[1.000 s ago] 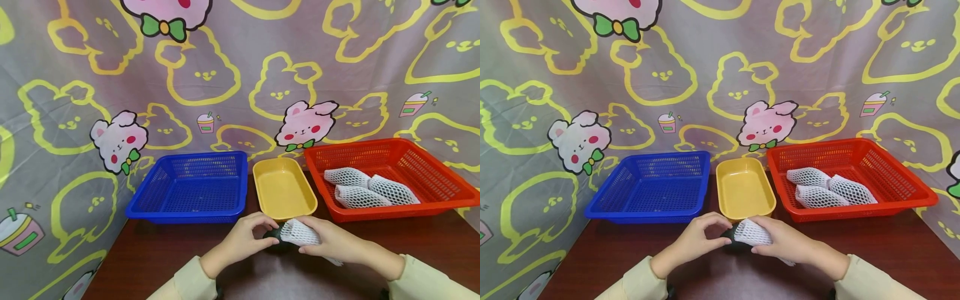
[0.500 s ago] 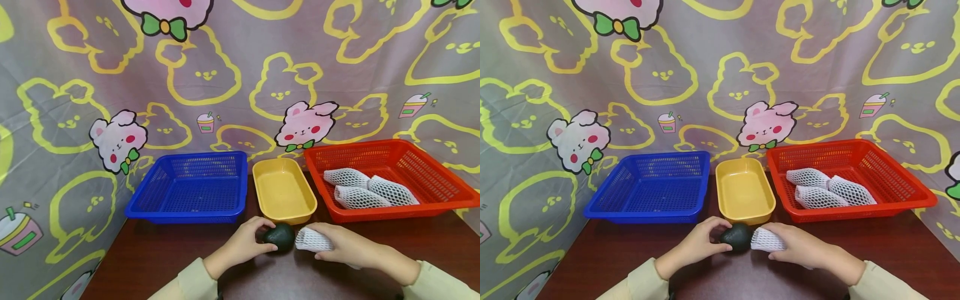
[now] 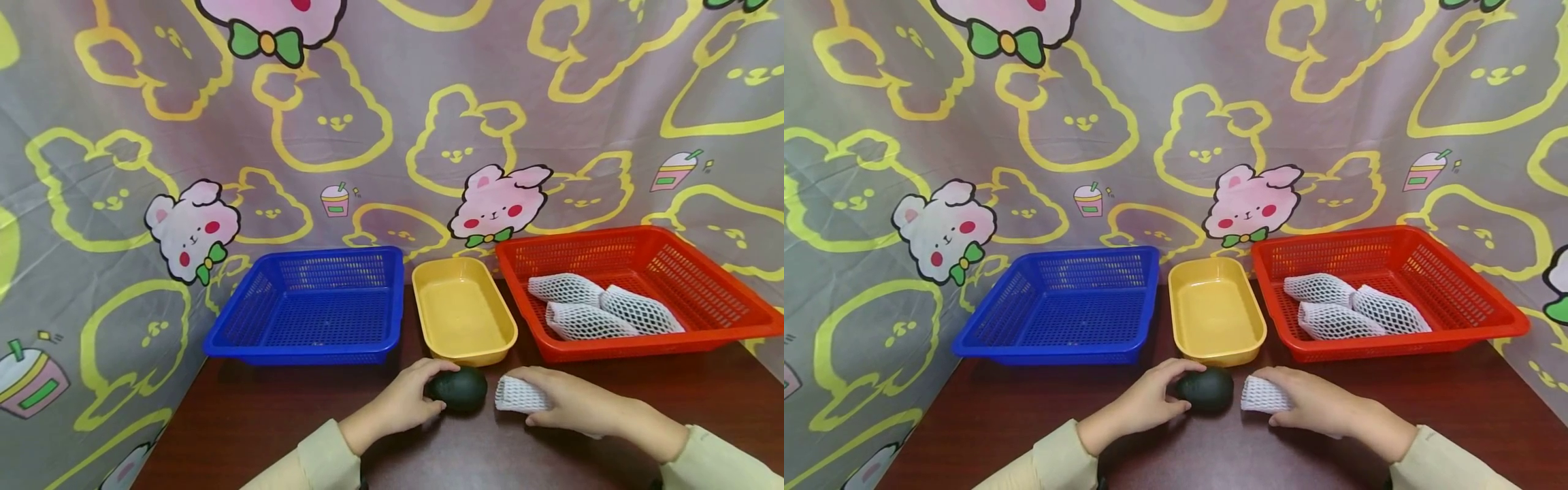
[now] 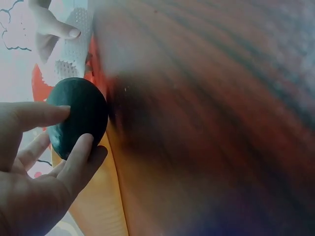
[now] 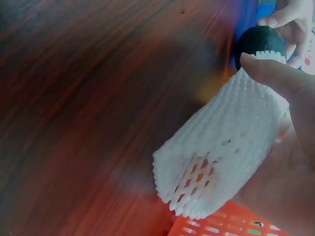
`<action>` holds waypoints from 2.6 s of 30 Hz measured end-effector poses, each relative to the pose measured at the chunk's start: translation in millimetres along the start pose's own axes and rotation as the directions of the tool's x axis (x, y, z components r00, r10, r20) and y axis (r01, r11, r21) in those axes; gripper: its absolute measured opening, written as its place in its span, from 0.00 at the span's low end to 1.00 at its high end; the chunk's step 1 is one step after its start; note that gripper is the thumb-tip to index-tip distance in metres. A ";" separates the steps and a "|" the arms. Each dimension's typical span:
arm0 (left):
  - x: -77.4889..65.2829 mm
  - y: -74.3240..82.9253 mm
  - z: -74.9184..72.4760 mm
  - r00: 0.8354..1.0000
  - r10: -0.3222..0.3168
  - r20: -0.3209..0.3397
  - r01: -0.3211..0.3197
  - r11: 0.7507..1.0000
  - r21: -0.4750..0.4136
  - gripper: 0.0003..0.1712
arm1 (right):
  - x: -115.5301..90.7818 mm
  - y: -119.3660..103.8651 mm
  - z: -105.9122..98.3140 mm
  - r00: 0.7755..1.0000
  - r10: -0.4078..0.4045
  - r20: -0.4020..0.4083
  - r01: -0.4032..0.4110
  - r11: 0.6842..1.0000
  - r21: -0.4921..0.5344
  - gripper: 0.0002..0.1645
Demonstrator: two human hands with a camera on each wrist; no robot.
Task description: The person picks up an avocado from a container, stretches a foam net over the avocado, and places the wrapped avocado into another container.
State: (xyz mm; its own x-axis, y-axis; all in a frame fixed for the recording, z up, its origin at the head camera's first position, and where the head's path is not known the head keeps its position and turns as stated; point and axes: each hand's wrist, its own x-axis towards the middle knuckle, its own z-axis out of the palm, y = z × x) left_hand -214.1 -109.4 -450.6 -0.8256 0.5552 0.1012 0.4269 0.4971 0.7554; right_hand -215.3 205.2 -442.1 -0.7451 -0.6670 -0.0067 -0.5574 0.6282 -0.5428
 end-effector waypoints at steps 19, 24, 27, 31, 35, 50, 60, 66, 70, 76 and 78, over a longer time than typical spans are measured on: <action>2.7 -2.2 -1.1 0.999 -0.007 0.049 0.011 0.997 -0.074 0.29 | 18.0 2.8 2.2 0.997 -0.073 0.038 0.074 0.997 -0.007 0.38; 3.3 -3.9 -1.6 0.997 -0.001 0.072 0.010 0.992 -0.122 0.29 | 22.6 -1.6 3.1 0.995 -0.084 0.051 0.082 0.996 0.033 0.36; 3.2 -4.0 -1.0 0.996 0.009 0.088 0.005 0.988 -0.156 0.29 | 24.5 -2.7 5.3 0.992 -0.117 0.035 0.116 0.992 0.041 0.34; 3.5 -4.1 0.5 0.995 0.028 0.095 -0.011 0.983 -0.182 0.29 | 27.3 -3.0 8.0 0.989 -0.144 0.028 0.143 0.988 0.055 0.31; 4.2 -4.3 1.8 0.995 0.038 0.093 -0.021 0.984 -0.175 0.28 | 29.6 -5.6 11.1 0.986 -0.160 0.039 0.158 0.986 0.051 0.30; 5.4 -3.4 6.4 0.997 0.023 0.074 -0.011 0.987 -0.158 0.30 | 38.8 -12.4 21.4 0.986 -0.157 0.056 0.152 0.985 0.083 0.37; 6.1 -4.2 8.8 0.999 -0.018 0.032 0.024 0.978 -0.206 0.30 | 49.4 -18.0 27.9 0.986 -0.169 0.013 0.167 0.981 0.095 0.42; 6.4 2.5 9.1 0.999 -0.027 0.040 0.034 0.983 -0.178 0.29 | 50.6 -23.2 31.4 0.988 -0.148 0.034 0.144 0.985 0.098 0.46; 9.7 7.0 8.9 0.999 -0.022 0.039 0.027 0.991 -0.132 0.29 | 49.0 -27.7 32.1 0.993 -0.108 0.037 0.104 0.990 0.095 0.48; 13.8 11.3 11.8 1.000 0.012 -0.001 -0.012 1.000 -0.021 0.29 | 49.4 -31.6 31.0 0.996 -0.088 0.026 0.085 0.993 0.085 0.51; 14.0 11.6 12.4 1.000 0.019 -0.007 -0.019 1.000 -0.005 0.29 | 50.5 -31.7 31.0 0.994 -0.109 0.021 0.106 0.990 0.091 0.50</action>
State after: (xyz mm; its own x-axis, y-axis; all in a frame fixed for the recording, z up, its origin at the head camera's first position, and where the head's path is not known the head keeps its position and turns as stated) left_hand -216.1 -87.6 -448.4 -0.8201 0.5595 0.1199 0.4405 0.4835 0.7565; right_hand -223.9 139.2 -451.3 -0.6723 -0.7394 0.0350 -0.5978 0.5144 -0.6148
